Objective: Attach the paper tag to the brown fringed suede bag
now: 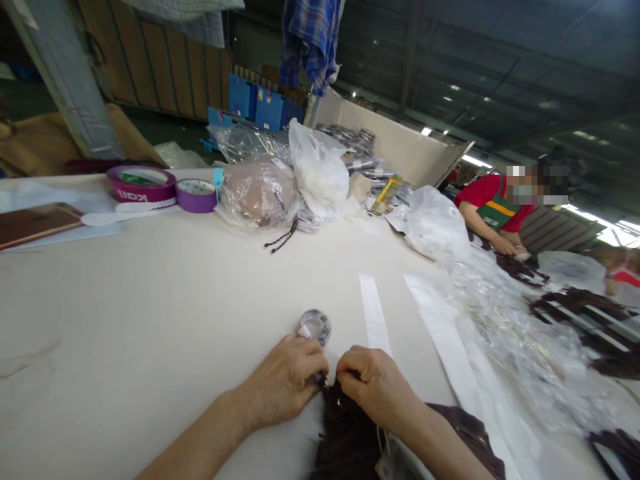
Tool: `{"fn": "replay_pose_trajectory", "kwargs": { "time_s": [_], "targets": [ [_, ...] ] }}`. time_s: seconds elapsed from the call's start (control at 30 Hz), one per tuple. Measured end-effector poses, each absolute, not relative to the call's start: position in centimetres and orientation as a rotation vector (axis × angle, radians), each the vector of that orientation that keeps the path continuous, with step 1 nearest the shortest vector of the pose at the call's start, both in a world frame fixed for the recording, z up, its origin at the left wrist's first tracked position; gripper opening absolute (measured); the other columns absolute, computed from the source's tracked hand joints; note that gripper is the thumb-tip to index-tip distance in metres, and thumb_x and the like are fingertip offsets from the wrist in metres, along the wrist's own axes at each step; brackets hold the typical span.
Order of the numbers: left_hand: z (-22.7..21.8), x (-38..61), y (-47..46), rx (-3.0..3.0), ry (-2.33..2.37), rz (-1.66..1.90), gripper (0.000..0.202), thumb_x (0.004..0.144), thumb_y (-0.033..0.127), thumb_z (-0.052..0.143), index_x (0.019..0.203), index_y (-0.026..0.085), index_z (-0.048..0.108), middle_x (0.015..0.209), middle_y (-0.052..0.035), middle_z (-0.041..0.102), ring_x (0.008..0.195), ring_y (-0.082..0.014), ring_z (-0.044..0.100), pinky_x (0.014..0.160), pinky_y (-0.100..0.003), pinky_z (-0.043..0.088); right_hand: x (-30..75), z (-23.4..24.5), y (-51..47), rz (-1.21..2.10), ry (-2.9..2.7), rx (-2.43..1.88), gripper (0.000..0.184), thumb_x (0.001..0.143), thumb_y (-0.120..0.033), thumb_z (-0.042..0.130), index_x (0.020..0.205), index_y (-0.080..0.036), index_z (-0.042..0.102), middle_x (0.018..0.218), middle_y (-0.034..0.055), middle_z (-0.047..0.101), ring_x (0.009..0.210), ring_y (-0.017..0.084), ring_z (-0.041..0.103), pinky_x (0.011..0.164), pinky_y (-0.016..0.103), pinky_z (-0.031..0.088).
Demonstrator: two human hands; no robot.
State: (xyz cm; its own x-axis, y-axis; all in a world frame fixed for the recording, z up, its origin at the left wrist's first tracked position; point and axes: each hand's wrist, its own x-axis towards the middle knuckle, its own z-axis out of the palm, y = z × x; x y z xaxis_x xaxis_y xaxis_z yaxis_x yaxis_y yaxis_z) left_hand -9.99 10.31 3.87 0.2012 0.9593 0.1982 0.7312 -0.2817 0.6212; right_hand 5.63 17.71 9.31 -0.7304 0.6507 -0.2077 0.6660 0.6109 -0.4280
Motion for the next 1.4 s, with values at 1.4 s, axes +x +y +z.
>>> {"fn": "replay_pose_trajectory", "kwargs": {
  "time_s": [1.4],
  "targets": [
    [5.0,-7.8,10.3,1.142,1.214,1.441,0.020,0.069,0.033,0.054,0.070,0.015,0.062,0.050,0.0055,0.045,0.044,-0.0079,0.039,0.047,-0.020,0.031,6.3,10.5,15.8,-1.476,2.650,1.587,0.029,0.074,-0.040,0.051,0.064,-0.015,0.059,0.054,-0.0026,0.042,0.054,0.011,0.036,0.050,0.023,0.026]
  ]
}}
